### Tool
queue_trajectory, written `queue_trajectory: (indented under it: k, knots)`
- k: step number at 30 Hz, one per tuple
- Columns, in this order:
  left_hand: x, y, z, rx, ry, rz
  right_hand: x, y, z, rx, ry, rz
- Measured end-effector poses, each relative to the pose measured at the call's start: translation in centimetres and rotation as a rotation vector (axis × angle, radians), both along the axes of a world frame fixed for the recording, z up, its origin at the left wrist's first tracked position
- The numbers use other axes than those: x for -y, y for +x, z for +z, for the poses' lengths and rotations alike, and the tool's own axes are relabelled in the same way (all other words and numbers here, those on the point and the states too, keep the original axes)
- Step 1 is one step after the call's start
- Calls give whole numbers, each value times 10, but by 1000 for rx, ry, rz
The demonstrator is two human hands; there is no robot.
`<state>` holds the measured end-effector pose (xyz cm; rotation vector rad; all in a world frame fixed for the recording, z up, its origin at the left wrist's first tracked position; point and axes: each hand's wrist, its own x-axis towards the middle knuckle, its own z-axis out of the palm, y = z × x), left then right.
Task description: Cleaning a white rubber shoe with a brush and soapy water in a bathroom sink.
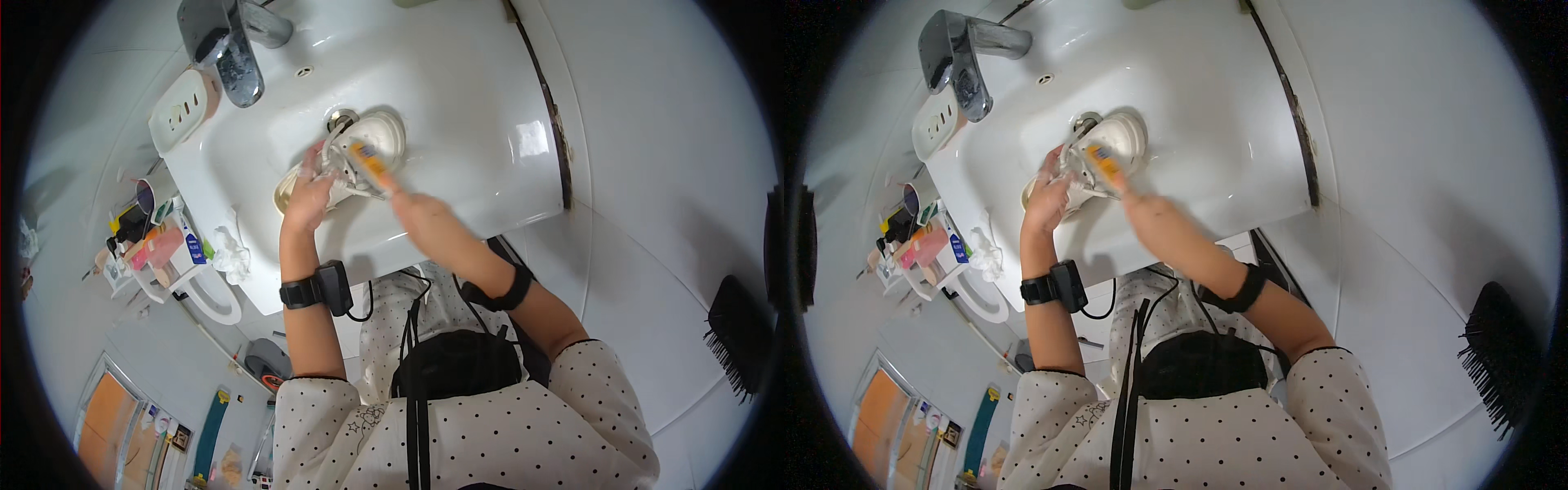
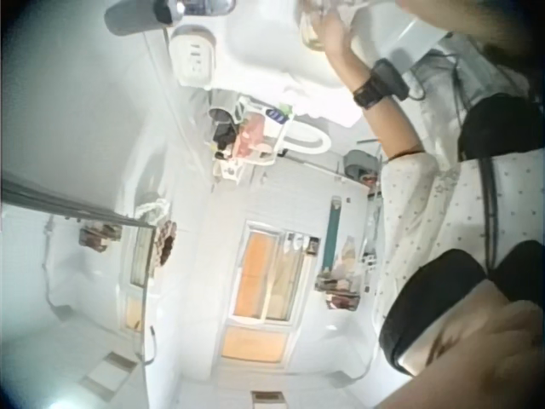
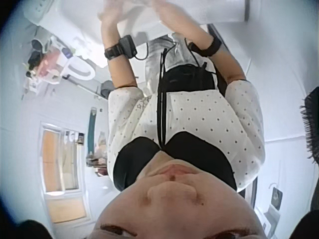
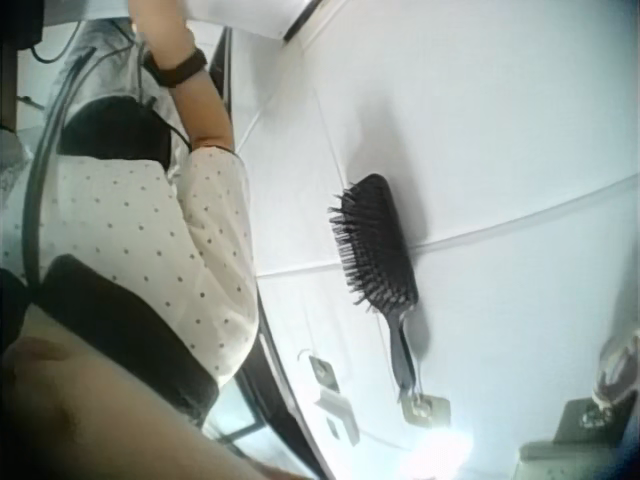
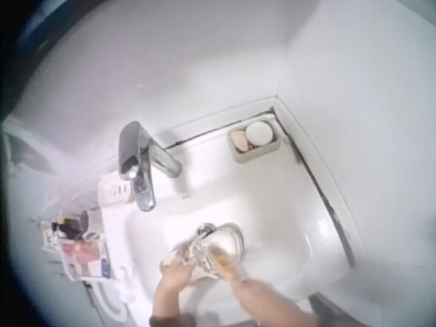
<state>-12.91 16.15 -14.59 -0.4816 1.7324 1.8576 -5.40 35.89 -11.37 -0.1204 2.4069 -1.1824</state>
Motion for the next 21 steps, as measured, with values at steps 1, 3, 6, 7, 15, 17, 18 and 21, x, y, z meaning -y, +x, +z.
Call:
queue_trajectory:
  k: [1,3,6,7,15,17,18,21]
  knots:
    - [-3,-2,2,71,-82,-7,7,0,-3,-2,-44,128]
    - [0,-6,-4,92,-30,-8,12,-10,-8,-57,46,62]
    - [-7,-11,1,133,45,19,7,-20,-14,-115,184,-71]
    - [-10,-12,3,155,66,49,8,-13,-7,-86,172,-6]
    - [-21,-11,-1,-16,-365,-109,11,-10,-14,-85,125,-55]
    - [-11,-8,-3,8,-154,-36,22,-5,-14,-87,154,35]
    - [-9,-8,4,74,-87,-41,24,-6,-15,-88,154,36]
    - [-3,-9,13,134,40,-34,29,-8,-17,-216,210,15]
